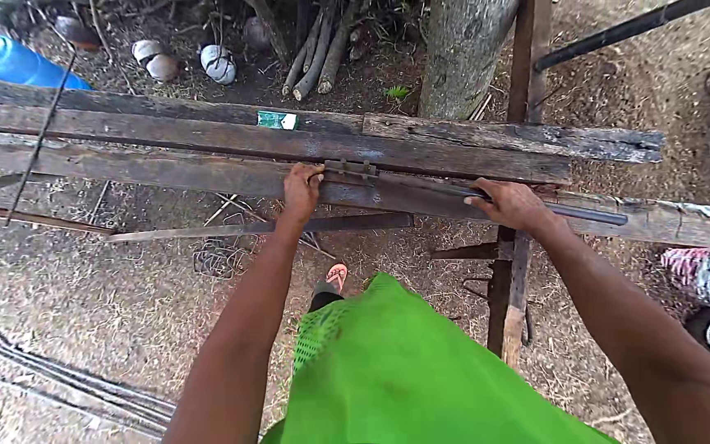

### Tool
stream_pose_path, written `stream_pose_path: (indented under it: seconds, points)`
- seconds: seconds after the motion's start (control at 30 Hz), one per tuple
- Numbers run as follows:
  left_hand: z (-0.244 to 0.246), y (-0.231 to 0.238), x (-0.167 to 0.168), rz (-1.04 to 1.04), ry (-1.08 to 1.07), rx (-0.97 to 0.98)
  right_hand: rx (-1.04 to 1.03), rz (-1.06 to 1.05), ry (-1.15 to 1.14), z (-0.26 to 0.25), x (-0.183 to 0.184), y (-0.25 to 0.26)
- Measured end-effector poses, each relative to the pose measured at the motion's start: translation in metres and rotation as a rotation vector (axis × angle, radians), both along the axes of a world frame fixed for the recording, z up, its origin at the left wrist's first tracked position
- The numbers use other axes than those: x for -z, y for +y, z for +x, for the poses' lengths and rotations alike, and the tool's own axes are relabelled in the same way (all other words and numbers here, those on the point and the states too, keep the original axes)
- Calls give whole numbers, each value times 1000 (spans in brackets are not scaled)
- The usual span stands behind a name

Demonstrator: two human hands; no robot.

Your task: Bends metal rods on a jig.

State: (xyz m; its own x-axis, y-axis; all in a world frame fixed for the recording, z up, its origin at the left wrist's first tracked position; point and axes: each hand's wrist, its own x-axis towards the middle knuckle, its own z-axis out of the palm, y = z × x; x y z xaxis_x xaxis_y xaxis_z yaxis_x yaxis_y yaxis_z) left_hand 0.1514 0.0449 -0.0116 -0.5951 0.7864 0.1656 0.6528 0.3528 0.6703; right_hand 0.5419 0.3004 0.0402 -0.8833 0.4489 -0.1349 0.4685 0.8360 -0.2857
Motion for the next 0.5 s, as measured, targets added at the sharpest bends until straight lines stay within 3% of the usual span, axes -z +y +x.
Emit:
stream_pose_path:
  seconds: [0.2, 0.5]
  points:
    - [-2, -4, -1, 22, -3, 27, 27, 122, -52, -13, 2, -20]
    - [-13, -9, -3, -30, -116, 69, 173, 76, -107, -4, 14, -61]
